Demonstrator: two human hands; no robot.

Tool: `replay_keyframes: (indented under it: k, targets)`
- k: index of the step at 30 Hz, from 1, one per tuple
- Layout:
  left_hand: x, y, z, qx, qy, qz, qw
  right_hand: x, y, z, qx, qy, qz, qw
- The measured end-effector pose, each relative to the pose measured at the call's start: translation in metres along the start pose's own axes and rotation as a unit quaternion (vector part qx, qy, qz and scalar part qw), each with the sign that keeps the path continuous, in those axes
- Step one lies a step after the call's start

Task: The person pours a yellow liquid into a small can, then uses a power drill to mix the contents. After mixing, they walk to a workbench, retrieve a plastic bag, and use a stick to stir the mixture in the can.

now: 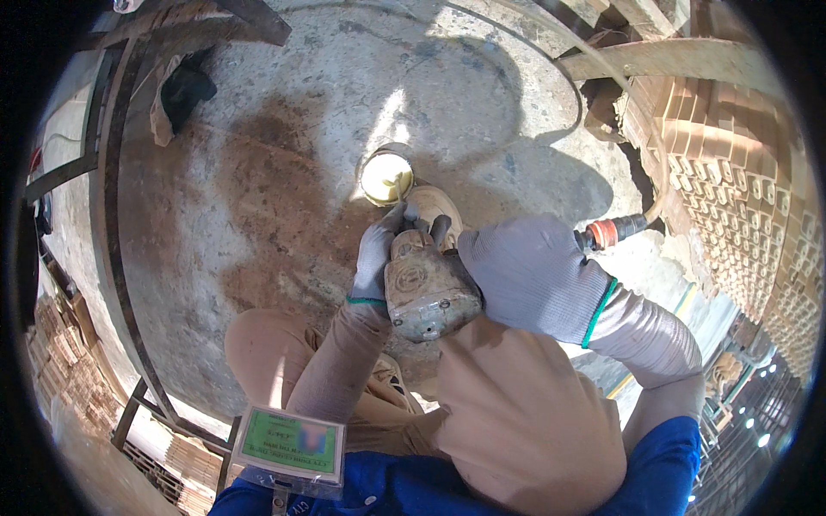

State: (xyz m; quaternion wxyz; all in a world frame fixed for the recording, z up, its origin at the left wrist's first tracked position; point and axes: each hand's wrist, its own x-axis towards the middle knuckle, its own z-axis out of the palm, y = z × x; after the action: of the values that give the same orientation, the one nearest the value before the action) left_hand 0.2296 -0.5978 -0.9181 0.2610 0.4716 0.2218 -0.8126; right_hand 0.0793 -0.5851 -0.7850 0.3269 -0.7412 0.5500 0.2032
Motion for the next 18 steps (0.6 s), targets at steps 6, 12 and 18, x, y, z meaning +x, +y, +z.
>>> replay_keyframes:
  k: [6, 12, 18]
  targets:
    - [-0.003, 0.006, 0.005, -0.017, -0.033, 0.001, 0.999, 0.005, 0.003, 0.002, -0.003, 0.069, -0.023, 0.997]
    - [0.001, 0.013, -0.013, -0.001, -0.051, 0.043, 0.998, 0.012, 0.000, 0.002, 0.023, 0.124, -0.066, 0.990]
    - [-0.014, 0.012, -0.012, -0.010, -0.001, 0.015, 1.000, 0.009, -0.003, 0.001, 0.015, 0.065, -0.068, 0.995]
